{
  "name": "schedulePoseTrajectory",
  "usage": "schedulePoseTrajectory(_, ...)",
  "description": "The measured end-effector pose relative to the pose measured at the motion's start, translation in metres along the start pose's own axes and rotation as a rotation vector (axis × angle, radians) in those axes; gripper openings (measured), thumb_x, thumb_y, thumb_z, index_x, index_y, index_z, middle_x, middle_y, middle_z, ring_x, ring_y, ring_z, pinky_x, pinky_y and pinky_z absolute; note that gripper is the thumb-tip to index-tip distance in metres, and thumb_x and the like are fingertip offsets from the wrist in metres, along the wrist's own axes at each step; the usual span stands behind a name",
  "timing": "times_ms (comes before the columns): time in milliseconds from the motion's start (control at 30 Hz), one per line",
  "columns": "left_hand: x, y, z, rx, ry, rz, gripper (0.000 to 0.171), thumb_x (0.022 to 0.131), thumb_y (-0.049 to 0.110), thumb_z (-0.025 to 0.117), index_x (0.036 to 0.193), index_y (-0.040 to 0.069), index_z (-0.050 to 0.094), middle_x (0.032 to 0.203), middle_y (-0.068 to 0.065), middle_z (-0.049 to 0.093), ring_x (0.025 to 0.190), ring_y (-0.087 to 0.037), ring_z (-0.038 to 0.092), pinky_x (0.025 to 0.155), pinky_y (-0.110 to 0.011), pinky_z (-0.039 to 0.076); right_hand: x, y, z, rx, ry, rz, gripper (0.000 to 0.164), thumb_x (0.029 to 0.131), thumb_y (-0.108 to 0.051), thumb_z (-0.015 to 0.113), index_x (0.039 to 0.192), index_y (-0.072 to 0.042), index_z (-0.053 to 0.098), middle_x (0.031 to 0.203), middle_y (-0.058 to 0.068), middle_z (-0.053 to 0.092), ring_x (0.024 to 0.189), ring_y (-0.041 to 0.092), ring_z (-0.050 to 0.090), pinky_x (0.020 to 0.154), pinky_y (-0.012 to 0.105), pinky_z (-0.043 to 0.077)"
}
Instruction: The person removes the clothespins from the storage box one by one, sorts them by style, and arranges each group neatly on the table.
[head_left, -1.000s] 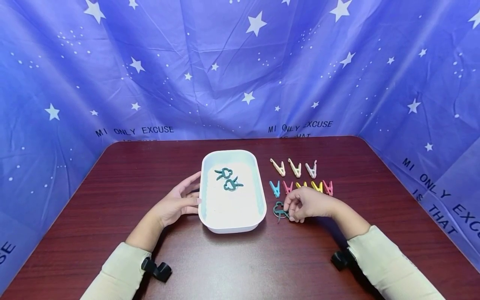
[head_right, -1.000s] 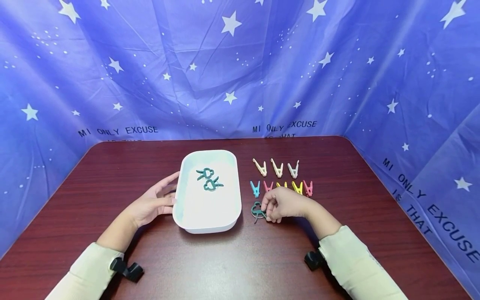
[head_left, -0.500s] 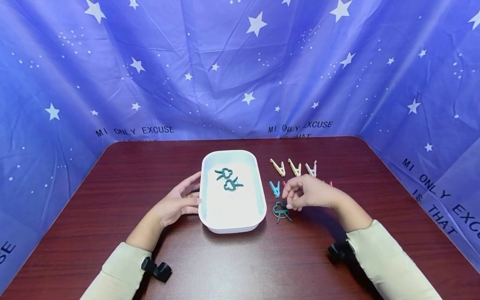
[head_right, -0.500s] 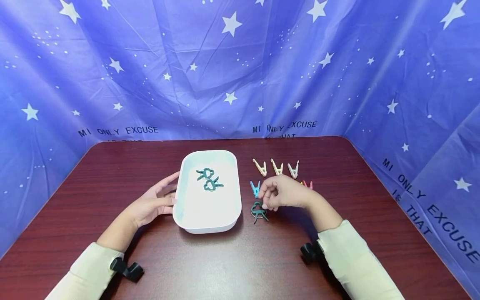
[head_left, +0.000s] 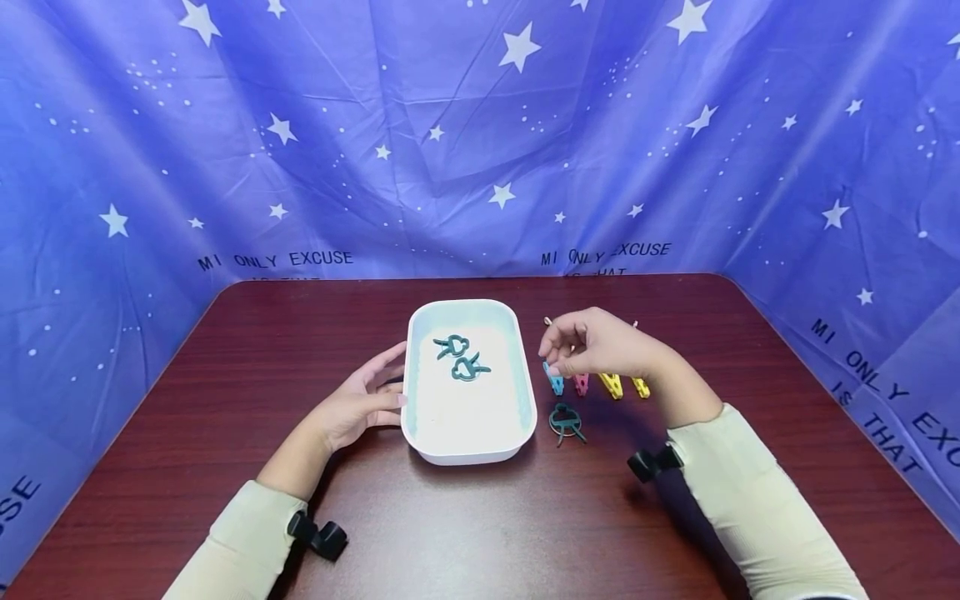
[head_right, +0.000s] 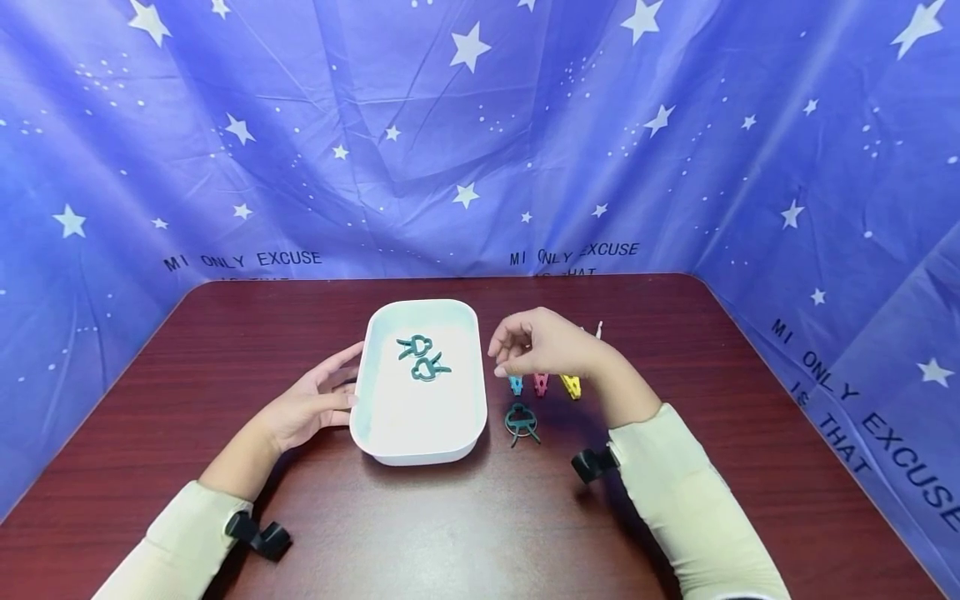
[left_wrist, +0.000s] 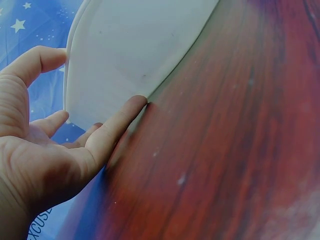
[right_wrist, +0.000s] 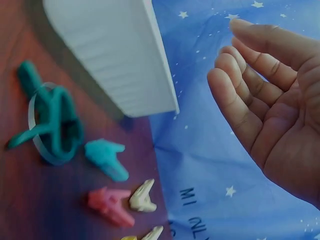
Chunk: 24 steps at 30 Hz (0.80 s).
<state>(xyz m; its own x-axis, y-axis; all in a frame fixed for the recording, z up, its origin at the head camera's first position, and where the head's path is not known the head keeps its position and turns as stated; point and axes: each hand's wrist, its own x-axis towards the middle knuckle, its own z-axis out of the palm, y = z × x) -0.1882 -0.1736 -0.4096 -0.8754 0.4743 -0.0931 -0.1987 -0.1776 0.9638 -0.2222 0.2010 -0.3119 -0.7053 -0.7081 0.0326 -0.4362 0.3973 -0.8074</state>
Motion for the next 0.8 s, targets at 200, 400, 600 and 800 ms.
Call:
schedulePoseTrajectory(200,0.000,0.000,-0.001,-0.001,0.002,-0.001,0.089,0.084,-0.006,0.062,0.157,0.019,0.019,0.154,-0.024,0.022,0.122,-0.035,0.050,0.082,-0.047,0.056,0.022,-0.012,0.000,0.034,0.032,0.010,0.021,0.080,-0.004,0.077,0.097,0.002,0.067,0.081,0.009,0.068,0.072,0.021,0.063,0.060,0.030,0.054)
schedulePoseTrajectory(400,0.001,-0.001,-0.001,0.000,0.000,-0.003,0.088,0.084,-0.007,0.062,0.157,0.019,0.019,0.154,-0.023,0.022,0.122,-0.035,0.050,0.082,-0.048,0.056,0.041,-0.019,0.003,0.057,0.047,-0.013,0.021,0.081,-0.004,0.077,0.098,0.003,0.067,0.083,0.010,0.068,0.074,0.022,0.063,0.064,0.030,0.055)
schedulePoseTrajectory(600,0.000,0.001,0.000,-0.004,0.001,0.000,0.088,0.084,-0.007,0.061,0.157,0.019,0.019,0.154,-0.023,0.022,0.122,-0.035,0.050,0.082,-0.048,0.056,0.063,-0.016,0.007,0.066,0.078,-0.007,0.018,0.081,-0.006,0.077,0.098,-0.003,0.070,0.084,0.010,0.069,0.077,0.025,0.065,0.070,0.036,0.057)
schedulePoseTrajectory(800,0.000,0.001,-0.001,0.000,0.001,-0.004,0.089,0.084,-0.006,0.062,0.157,0.019,0.018,0.154,-0.024,0.022,0.121,-0.035,0.050,0.083,-0.048,0.056,0.088,-0.013,0.015,0.051,0.102,0.027,0.021,0.081,-0.008,0.076,0.101,-0.005,0.071,0.094,0.007,0.071,0.082,0.024,0.067,0.076,0.038,0.056)
